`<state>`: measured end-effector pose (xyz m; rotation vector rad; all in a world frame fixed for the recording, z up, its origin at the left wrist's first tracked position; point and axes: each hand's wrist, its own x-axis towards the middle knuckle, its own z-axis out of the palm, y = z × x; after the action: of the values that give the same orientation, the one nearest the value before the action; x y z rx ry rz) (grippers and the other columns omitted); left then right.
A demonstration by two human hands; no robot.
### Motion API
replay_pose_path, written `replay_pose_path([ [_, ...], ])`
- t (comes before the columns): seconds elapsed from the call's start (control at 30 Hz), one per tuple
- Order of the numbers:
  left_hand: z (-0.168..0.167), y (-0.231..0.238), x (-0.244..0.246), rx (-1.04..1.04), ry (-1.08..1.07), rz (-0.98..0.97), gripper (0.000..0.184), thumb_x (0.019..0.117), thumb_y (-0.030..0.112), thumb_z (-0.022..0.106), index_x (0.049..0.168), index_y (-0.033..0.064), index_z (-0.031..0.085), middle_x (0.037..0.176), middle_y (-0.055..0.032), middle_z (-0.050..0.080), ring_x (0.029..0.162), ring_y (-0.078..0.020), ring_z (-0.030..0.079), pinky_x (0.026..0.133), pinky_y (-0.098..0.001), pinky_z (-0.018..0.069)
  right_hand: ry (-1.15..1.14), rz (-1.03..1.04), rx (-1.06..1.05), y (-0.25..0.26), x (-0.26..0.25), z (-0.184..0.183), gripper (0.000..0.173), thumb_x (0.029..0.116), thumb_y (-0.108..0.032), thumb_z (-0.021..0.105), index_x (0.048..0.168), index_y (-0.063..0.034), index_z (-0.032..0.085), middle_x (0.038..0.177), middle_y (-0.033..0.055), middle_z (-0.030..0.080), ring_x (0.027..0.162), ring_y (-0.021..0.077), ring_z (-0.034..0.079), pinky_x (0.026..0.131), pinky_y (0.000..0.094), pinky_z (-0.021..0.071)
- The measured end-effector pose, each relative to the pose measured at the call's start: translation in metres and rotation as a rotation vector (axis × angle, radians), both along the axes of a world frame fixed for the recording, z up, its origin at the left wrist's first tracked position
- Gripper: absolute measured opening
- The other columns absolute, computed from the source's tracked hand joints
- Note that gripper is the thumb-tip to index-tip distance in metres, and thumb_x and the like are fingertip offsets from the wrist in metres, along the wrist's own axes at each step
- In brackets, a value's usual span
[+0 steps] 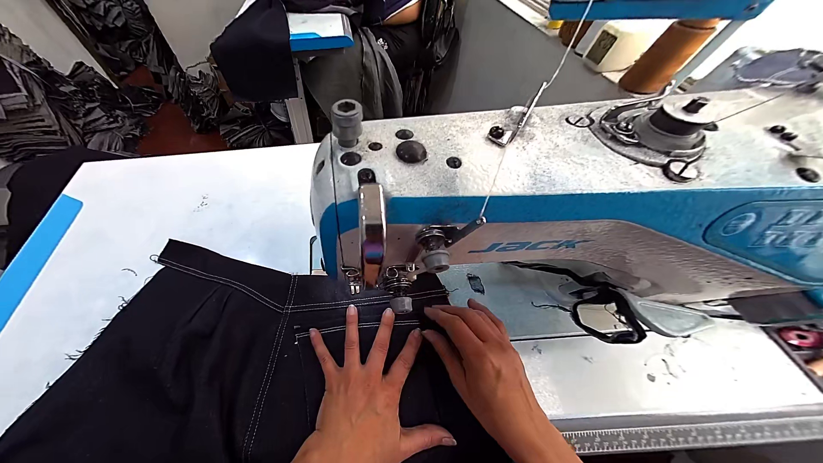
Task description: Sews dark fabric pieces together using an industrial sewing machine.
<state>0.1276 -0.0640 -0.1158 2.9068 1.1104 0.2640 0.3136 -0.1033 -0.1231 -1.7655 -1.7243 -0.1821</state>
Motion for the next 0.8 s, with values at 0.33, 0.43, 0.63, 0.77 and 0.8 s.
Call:
replay_pose_path([
  [0.33, -0.002, -0.002, -0.003, -0.018, -0.034, 0.024, 0.108, 0.0689, 0.101, 0.033, 0.157, 0.0378, 0.042, 0.164, -0.0106, 0.038, 0.148, -0.0573, 0.026, 0.097, -0.0914, 0.0152, -0.063, -0.055, 0.061, 0.006, -0.017, -0.014, 0.031, 0.1012, -0.018, 0.048, 0.108, -0.0054, 0.076, 0.104, 0.0113, 0.072, 0.099, 0.0286, 0.068, 0.085, 0.0377, 0.0551],
  [0.43, 0.0, -0.003, -0.002, -0.052, -0.031, 0.022, 0.109, 0.0681, 0.1, 0.036, 0.157, 0.0378, 0.041, 0.163, -0.0104, 0.039, 0.148, -0.0577, 0.026, 0.096, -0.0918, 0.0153, -0.065, -0.054, 0.055, 0.006, -0.015, -0.011, 0.031, 0.1009, -0.019, 0.049, 0.107, -0.0052, 0.076, 0.104, 0.0125, 0.072, 0.099, 0.0294, 0.068, 0.085, 0.0384, 0.0544],
  [0.63, 0.001, -0.004, -0.004, -0.095, -0.029, 0.02, 0.106, 0.07, 0.098, 0.038, 0.158, 0.0377, 0.039, 0.165, -0.0105, 0.036, 0.147, -0.0588, 0.025, 0.096, -0.0918, 0.0154, -0.066, -0.033, 0.012, 0.004, -0.017, -0.006, 0.027, 0.0994, -0.016, 0.052, 0.106, -0.0018, 0.075, 0.103, 0.0174, 0.071, 0.099, 0.0329, 0.067, 0.088, 0.0385, 0.0523],
  [0.77, 0.0, -0.005, -0.005, -0.09, -0.044, 0.021, 0.105, 0.0701, 0.098, 0.038, 0.157, 0.0382, 0.041, 0.164, -0.01, 0.037, 0.148, -0.0579, 0.025, 0.096, -0.0919, 0.016, -0.064, -0.034, -0.017, 0.002, -0.017, -0.004, 0.026, 0.0993, -0.016, 0.053, 0.106, -0.0015, 0.074, 0.104, 0.0182, 0.071, 0.1, 0.0337, 0.067, 0.088, 0.0385, 0.052],
  [0.8, 0.001, -0.005, -0.005, -0.093, -0.042, 0.02, 0.105, 0.0705, 0.098, 0.038, 0.157, 0.0381, 0.041, 0.164, -0.0101, 0.037, 0.148, -0.0579, 0.025, 0.096, -0.0919, 0.0159, -0.065, -0.034, -0.023, 0.002, -0.018, -0.003, 0.026, 0.099, -0.015, 0.053, 0.106, -0.0011, 0.074, 0.103, 0.0186, 0.071, 0.1, 0.0341, 0.067, 0.088, 0.0388, 0.0519],
])
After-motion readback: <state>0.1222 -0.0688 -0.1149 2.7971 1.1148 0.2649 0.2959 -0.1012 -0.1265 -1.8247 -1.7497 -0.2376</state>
